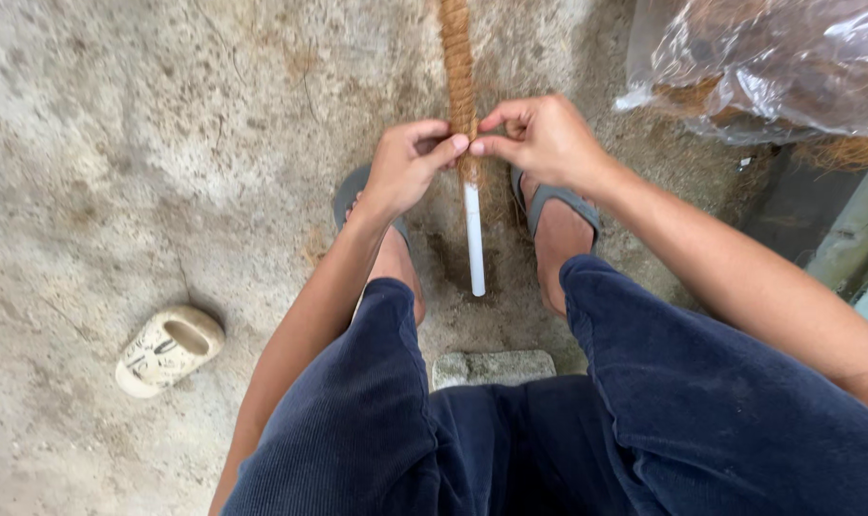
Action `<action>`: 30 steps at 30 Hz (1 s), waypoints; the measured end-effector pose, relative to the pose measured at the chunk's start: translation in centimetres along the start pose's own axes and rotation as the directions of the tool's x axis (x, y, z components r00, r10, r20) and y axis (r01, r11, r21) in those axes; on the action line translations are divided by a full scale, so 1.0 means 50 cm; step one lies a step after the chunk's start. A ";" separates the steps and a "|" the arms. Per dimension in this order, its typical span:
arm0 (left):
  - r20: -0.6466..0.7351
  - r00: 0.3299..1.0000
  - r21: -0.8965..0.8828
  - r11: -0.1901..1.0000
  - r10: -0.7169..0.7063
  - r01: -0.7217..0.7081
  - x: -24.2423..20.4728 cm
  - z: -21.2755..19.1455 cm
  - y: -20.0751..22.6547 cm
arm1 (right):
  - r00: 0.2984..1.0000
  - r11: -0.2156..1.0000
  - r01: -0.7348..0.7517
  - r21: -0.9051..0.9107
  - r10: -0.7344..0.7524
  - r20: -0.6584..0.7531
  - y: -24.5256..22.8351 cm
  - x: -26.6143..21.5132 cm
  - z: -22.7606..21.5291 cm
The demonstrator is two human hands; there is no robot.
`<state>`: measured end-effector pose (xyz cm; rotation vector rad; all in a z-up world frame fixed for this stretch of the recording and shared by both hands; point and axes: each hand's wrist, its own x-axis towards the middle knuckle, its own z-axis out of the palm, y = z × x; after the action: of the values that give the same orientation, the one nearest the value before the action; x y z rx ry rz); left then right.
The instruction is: The person wraps a thin wire around a rope that is covered with coconut coir. They repeatedly pull the wire, wrap it around the rope, and tighten it to secure the coir in place.
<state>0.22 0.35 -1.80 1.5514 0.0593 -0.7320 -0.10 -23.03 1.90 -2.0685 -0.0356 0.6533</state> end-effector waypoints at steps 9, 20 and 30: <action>-0.124 0.990 0.107 0.991 -0.064 0.077 0.010 -0.017 -0.040 | 0.991 0.967 -0.132 -0.216 0.125 -0.045 0.091 -0.039 -0.081; -0.147 0.963 0.412 0.871 -0.227 0.268 -0.018 0.004 -0.091 | 0.910 0.878 -0.403 -0.259 0.413 -0.017 0.228 -0.142 -0.066; -0.222 0.974 0.670 0.720 -0.037 0.180 -0.021 -0.001 -0.107 | 0.922 0.875 -0.375 -0.306 0.387 -0.026 0.261 -0.144 -0.031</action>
<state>-3.04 1.58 -5.99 2.3612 0.0219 -0.7312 -8.50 -33.56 -4.70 -2.3896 0.2760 0.9772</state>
